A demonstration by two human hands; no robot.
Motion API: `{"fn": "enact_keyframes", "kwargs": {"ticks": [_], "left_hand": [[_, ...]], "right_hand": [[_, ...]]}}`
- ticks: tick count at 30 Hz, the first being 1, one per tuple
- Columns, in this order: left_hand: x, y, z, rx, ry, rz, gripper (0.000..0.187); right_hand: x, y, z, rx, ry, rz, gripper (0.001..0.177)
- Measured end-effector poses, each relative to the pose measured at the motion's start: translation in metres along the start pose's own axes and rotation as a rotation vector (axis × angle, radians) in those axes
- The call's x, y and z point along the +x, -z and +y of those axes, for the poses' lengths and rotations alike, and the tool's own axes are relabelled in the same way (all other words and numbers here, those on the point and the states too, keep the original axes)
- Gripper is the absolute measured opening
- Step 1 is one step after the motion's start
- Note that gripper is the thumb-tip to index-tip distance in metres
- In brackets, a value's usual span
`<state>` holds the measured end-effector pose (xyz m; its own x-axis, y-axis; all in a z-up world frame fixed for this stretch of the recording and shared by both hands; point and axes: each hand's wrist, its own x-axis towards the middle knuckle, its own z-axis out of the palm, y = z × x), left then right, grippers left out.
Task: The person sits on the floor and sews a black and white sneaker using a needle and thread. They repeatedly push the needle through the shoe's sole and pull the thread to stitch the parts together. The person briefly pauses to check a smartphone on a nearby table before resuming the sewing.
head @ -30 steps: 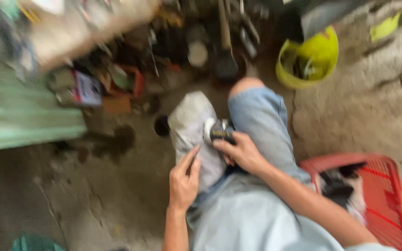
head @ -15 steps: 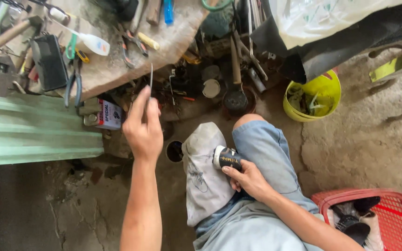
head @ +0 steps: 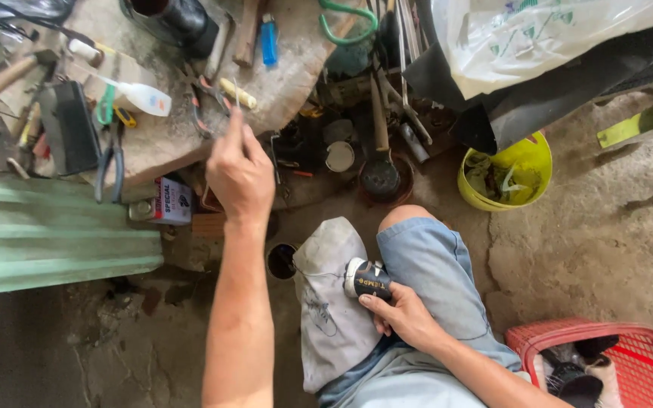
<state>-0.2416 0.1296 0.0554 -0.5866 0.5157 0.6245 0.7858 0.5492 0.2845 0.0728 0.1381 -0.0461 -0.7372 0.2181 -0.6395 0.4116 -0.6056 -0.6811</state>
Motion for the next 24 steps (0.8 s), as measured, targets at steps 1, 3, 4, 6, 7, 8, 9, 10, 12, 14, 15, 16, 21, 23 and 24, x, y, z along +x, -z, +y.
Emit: {"fn": "enact_keyframes", "kwargs": {"ticks": [1,3,4,6,7,8,9,10,12,14,15,16,21,23,24], "left_hand": [[0.002,0.002,-0.002,-0.014,-0.022,0.006,0.029],[0.010,-0.005,-0.011,-0.004,0.003,0.012,0.028],[0.016,-0.008,-0.014,0.002,0.019,0.024,0.027],[0.002,0.004,0.002,-0.033,0.045,0.001,0.028],[-0.003,0.007,0.011,-0.077,0.068,-0.028,0.028],[0.001,0.008,0.009,-0.082,0.053,-0.030,0.028],[0.001,0.010,0.007,-0.063,0.026,-0.022,0.028],[0.001,0.013,0.005,-0.044,-0.001,-0.015,0.028],[0.014,0.004,-0.003,-0.052,0.042,-0.032,0.028],[0.018,0.002,-0.005,-0.063,0.065,-0.037,0.027],[0.012,0.002,0.000,-0.049,0.040,-0.039,0.028],[0.006,0.002,0.005,-0.035,0.015,-0.041,0.028],[0.010,-0.006,-0.005,-0.093,0.055,-0.038,0.028],[0.007,-0.001,-0.008,-0.100,0.069,-0.030,0.028],[0.001,0.005,-0.008,-0.101,0.090,0.007,0.027]], "right_hand": [[-0.003,0.000,-0.002,-0.016,-0.005,-0.014,0.024],[-0.002,0.001,0.002,-0.009,-0.014,-0.014,0.024],[-0.002,0.002,0.003,0.000,-0.011,-0.012,0.024],[-0.002,0.003,0.003,-0.017,0.004,-0.019,0.024],[-0.002,0.003,0.003,-0.030,0.017,-0.015,0.024],[0.001,0.003,0.002,-0.018,0.026,-0.008,0.024],[0.000,0.004,0.003,-0.020,0.034,-0.025,0.023],[-0.001,0.004,0.004,-0.021,0.042,-0.041,0.022],[-0.002,0.006,0.009,-0.026,0.046,-0.049,0.022],[-0.001,0.005,0.007,-0.027,0.073,-0.056,0.023],[-0.002,0.004,0.005,-0.028,0.063,-0.050,0.022],[-0.002,0.004,0.003,-0.030,0.052,-0.043,0.021],[-0.007,0.007,0.005,-0.032,0.047,-0.044,0.023],[-0.003,0.008,0.011,-0.036,0.044,-0.041,0.023],[0.003,0.010,0.018,-0.030,0.139,-0.030,0.021]]}}
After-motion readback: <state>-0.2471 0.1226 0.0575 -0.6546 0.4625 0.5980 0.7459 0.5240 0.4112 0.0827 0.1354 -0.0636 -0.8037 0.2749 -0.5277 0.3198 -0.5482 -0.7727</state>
